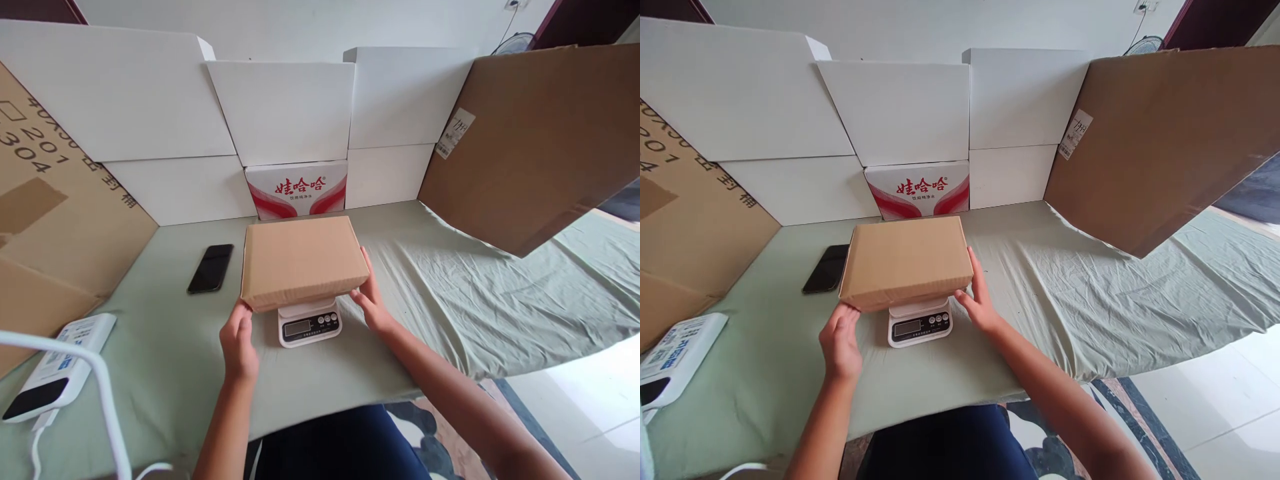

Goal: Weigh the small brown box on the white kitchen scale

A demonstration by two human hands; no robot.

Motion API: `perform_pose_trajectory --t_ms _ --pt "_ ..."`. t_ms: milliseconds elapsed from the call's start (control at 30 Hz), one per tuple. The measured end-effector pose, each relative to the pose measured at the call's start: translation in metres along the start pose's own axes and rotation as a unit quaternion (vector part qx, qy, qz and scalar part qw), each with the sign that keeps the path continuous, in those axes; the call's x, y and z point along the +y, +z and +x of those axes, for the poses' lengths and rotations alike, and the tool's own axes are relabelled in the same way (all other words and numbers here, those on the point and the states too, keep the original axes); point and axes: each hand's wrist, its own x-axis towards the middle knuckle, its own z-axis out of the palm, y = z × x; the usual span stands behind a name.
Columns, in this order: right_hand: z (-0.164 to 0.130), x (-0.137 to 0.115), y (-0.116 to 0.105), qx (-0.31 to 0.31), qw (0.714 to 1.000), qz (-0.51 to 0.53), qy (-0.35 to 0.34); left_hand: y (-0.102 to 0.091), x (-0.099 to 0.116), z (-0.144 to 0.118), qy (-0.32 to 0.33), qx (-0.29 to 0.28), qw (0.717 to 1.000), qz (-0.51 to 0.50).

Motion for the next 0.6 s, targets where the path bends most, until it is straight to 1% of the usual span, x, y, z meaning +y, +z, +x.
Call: perform_pose_trajectory --t_ms 67,167,300,433,600 --pt "-0.011 0.001 0.000 0.001 1.000 -0.005 0.009 -0.005 -0.002 -0.019 0.002 0.012 1.000 0.003" --pt "-0.013 -0.004 0.003 0.007 1.000 -0.019 0.017 -0.007 -0.004 -0.029 -0.005 0.016 1.000 0.007" --pt "-0.008 -0.009 0.004 0.008 1.000 -0.021 0.022 -0.003 -0.001 -0.024 -0.023 -0.004 1.000 0.005" --pt "-0.005 -0.007 0.005 0.008 0.999 -0.006 0.030 0.001 0.004 -0.018 -0.026 -0.023 0.999 0.021" --pt "-0.001 -0.004 0.007 0.005 0.999 -0.001 0.035 0.001 0.004 -0.012 -0.032 -0.040 0.998 0.023"
